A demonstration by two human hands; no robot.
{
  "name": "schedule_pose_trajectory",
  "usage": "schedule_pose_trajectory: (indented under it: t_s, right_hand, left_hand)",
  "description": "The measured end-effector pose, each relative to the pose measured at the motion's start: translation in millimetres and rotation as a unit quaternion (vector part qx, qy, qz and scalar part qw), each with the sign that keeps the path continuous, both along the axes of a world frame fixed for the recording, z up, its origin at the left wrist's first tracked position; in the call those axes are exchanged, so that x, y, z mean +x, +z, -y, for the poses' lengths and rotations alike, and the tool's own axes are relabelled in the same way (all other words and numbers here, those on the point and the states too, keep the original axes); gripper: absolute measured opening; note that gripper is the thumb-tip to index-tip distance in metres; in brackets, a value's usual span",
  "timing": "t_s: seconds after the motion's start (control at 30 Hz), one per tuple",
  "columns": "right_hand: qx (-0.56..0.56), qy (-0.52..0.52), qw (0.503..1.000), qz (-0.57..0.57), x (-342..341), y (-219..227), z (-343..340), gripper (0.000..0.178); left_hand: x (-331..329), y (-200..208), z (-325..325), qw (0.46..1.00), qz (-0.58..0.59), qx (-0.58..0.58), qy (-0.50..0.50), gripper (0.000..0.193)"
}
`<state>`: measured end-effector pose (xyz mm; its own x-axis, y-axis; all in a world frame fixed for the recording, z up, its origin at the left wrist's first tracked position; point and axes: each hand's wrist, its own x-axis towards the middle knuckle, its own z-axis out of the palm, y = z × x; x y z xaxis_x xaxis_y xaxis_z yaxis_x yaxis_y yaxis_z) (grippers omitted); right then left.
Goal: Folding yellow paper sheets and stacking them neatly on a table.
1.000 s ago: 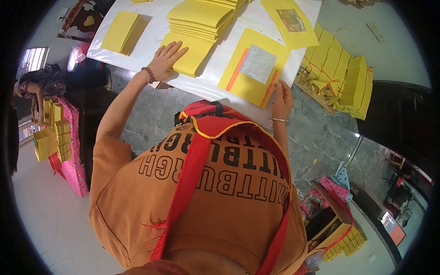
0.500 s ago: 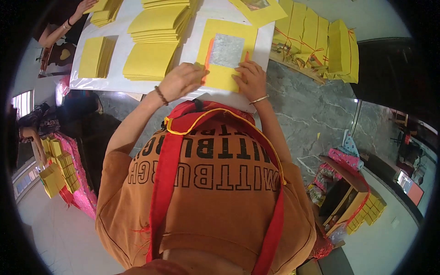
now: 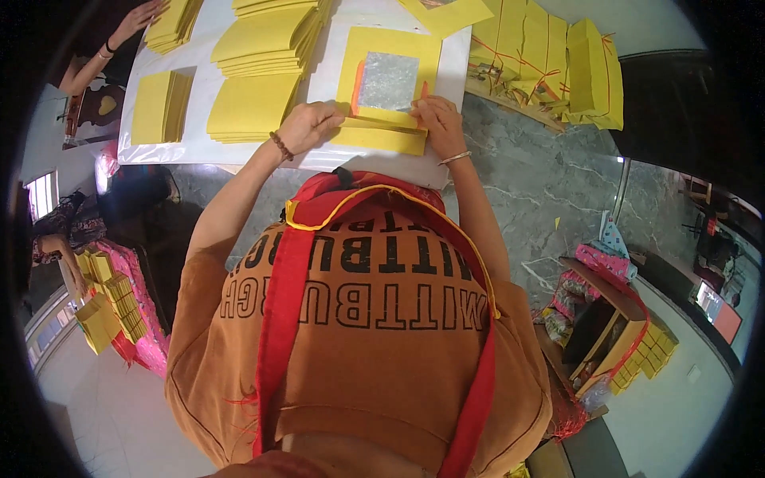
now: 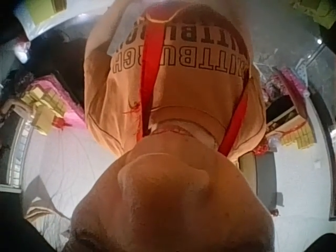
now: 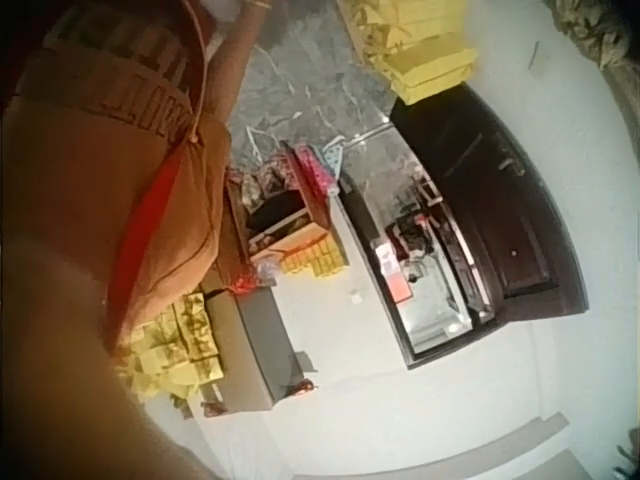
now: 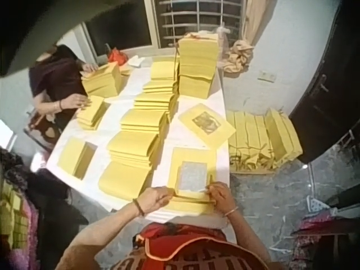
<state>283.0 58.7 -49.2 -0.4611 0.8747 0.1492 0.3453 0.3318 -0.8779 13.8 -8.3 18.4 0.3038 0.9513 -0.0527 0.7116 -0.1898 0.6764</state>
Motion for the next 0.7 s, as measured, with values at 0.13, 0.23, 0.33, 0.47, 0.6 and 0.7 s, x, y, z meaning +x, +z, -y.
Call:
schedule_pose_trajectory:
  t_s: [0.13,0.23,0.33,0.47,0.6,0.7]
  right_hand:
    - [-0.018,-0.011,0.999,-0.024,-1.5,-1.6,-0.3,0.037]
    - [-0.029,-0.022,0.999,-0.034,-2.8,-1.5,0.8,0.038]
    - [-0.034,-0.034,0.998,-0.041,-3.4,-2.2,1.2,0.038]
    - [-0.03,-0.024,0.997,-0.066,-1.5,-3.7,0.2,0.039]
    - [-0.044,-0.034,0.995,-0.087,-3.2,2.2,2.3,0.042]
    - [-0.011,-0.023,0.998,-0.062,-1.9,2.0,1.1,0.044]
  left_hand:
    - [-5.1,-8.1,-4.3,0.999,0.016,-0.043,0.022,0.023]
    - [-7.0,-8.5,-7.2,0.999,0.014,-0.026,0.017,0.021]
    - [-7.7,-4.3,-8.7,0.999,0.009,-0.043,0.012,0.021]
    - [-8.1,-4.3,-12.1,0.996,0.006,-0.09,0.015,0.022]
    - [-8.4,-0.1,-14.1,0.994,0.025,-0.106,0.019,0.02]
    - [-9.5,-1.4,-14.5,0.991,0.05,-0.122,0.013,0.017]
